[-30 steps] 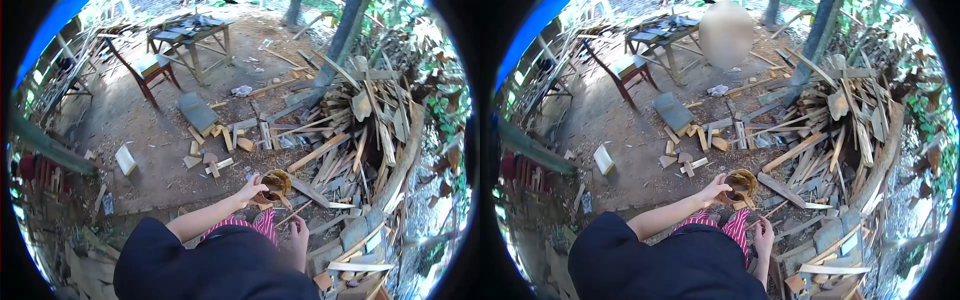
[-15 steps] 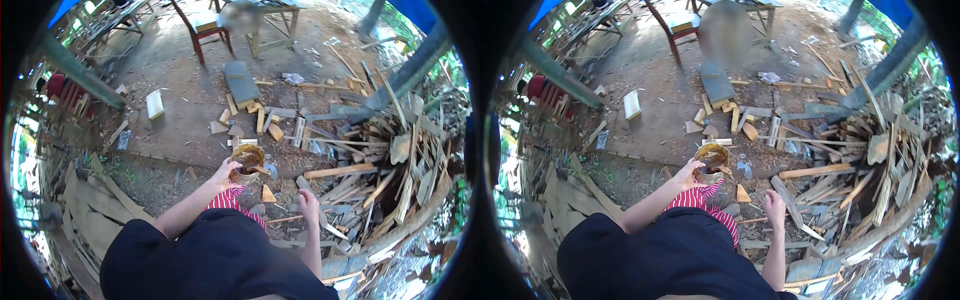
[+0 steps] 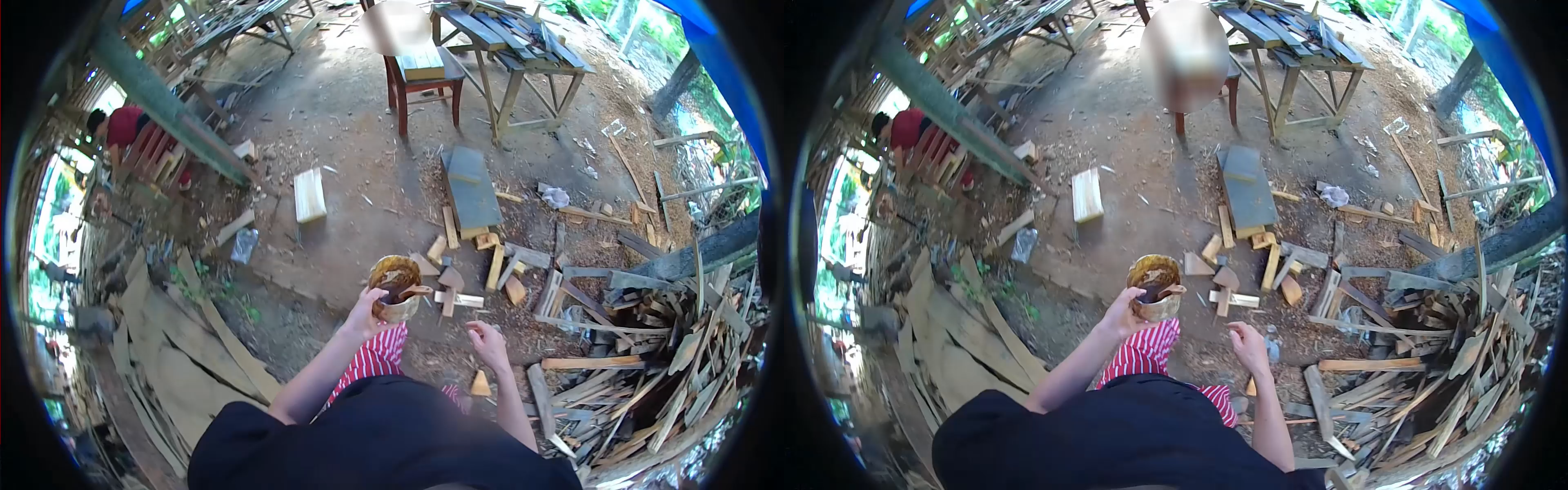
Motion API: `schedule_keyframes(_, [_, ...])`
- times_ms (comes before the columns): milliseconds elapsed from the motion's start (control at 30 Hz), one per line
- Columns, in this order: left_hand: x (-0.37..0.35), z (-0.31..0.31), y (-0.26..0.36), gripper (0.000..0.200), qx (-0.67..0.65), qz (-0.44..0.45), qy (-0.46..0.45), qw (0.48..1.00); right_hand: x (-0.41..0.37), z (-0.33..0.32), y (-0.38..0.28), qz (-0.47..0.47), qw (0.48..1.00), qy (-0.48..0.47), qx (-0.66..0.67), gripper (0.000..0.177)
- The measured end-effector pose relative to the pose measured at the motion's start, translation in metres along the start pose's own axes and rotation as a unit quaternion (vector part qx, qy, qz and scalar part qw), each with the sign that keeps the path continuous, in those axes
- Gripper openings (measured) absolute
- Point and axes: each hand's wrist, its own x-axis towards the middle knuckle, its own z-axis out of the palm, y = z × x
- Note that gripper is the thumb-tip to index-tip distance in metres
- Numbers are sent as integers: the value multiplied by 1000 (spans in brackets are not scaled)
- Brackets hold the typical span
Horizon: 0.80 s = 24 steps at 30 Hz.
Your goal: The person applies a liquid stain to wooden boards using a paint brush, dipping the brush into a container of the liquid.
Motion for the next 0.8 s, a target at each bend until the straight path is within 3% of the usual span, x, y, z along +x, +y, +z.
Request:
schedule_keyframes(167, [19,-40,139,68,43,2,18,999,92,41,-107,-30,999,-35,-13,26])
schedule_keyframes(233, [15,-42,188,70,63,72,14,995,124,46,-144,-69,994,-71,-49,26])
schedule_keyframes(367, [37,-77,242,69,25,103,-2,994,171,62,-160,-69,994,-64,-54,27])
schedule_keyframes(400, [53,-86,243,63,-25,162,-89,982,184,68,-149,-60,992,-81,-79,30])
schedule_keyframes(433, [55,-91,248,63,-14,171,-90,981,194,69,-145,-67,993,-75,-69,30])
schedule_keyframes(500, [54,-105,255,55,-46,86,7,995,215,75,-138,-41,986,-112,-117,31])
schedule_keyframes(567, [52,-109,267,59,-76,26,-30,996,232,77,-141,-15,989,-100,-108,31])
schedule_keyframes(700, [66,-111,303,61,-100,-4,-7,995,284,84,-156,25,990,-78,-112,31])
schedule_keyframes(800, [91,-110,344,64,-63,6,22,998,326,79,-196,107,979,-116,-125,31])
